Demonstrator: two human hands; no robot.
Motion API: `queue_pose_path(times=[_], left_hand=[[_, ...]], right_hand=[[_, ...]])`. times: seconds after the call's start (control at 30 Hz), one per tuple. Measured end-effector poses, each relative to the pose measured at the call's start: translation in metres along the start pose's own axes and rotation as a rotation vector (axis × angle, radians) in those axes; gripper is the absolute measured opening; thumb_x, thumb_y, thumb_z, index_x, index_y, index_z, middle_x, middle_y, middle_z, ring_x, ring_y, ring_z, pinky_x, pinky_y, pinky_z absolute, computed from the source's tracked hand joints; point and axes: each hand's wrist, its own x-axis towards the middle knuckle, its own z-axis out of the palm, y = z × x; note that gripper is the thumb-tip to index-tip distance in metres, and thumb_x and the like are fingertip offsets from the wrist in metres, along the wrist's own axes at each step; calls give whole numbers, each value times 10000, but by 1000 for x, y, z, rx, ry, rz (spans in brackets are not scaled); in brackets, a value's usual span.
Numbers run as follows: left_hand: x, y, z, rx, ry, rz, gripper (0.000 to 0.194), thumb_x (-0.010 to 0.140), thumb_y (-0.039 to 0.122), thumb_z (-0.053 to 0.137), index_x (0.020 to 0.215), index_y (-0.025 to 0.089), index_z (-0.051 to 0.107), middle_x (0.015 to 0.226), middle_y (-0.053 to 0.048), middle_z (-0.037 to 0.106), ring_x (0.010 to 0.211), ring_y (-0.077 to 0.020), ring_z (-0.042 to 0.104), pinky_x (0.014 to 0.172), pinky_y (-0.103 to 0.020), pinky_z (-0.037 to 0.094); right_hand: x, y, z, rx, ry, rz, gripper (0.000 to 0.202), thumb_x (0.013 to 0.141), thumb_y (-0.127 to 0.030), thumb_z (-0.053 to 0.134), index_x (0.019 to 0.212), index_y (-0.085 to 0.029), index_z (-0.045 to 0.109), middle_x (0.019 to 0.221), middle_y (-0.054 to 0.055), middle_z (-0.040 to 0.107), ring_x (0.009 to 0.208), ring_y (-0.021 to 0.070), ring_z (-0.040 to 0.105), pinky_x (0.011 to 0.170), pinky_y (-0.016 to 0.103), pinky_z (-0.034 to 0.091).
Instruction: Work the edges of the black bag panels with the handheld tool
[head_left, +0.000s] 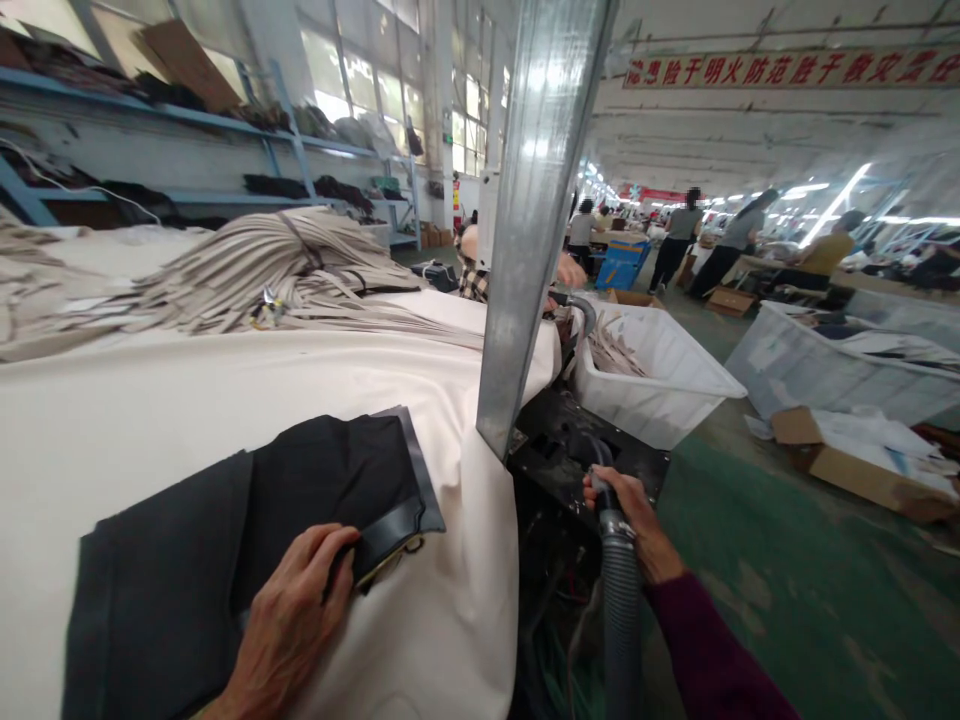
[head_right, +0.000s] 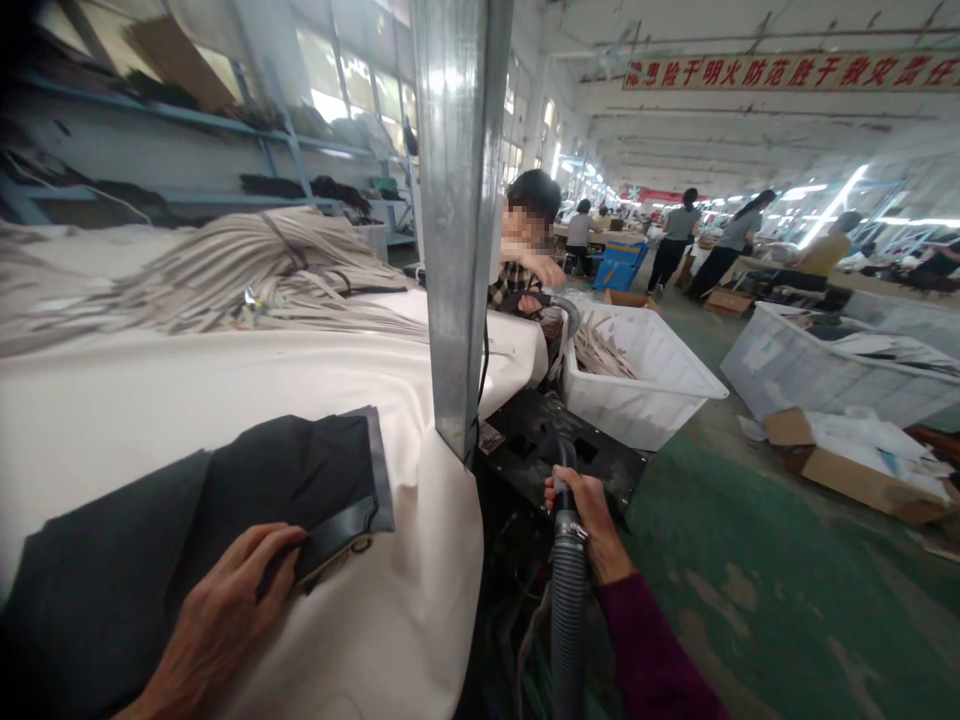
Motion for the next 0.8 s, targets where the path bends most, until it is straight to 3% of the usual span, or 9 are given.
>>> queue_pose_path(times=[0.17,0.3,0.53,0.8], left_hand=[[-1,-1,0,-5,28,-1,168,885,262,407,1009,209,508,1001,-57,540,893,-184,575,813,-317,478],[-2,-3,3,-14,24,-5,161,881,243,416,1008,205,507,996,-56,541,896,-175,574,804,-294,478],[0,-2,2,-13,53,1,154,883,247,416,982,195,522,987,-51,544,873,-157,575,801,-260,471],[-1,-6,3,-62,41,-13,173,886,260,418,997,189,529,993,-48,538,886,-145,565,806,-239,452]], right_hand=[[59,30,47,13,102,-19,211,712,-255,624,574,-110,557,459,22,554,391,99,515,378,189,422],[88,53,64,-6,165,-50,216,723,-234,630,559,-123,546,426,3,535,375,91,492,355,184,403],[108,68,76,-34,188,-41,238,776,-239,629,584,-126,543,449,-37,520,381,72,478,380,187,415],[114,72,99,-102,255,152,221,874,-319,542,777,-121,567,622,-52,548,464,53,497,442,186,437]])
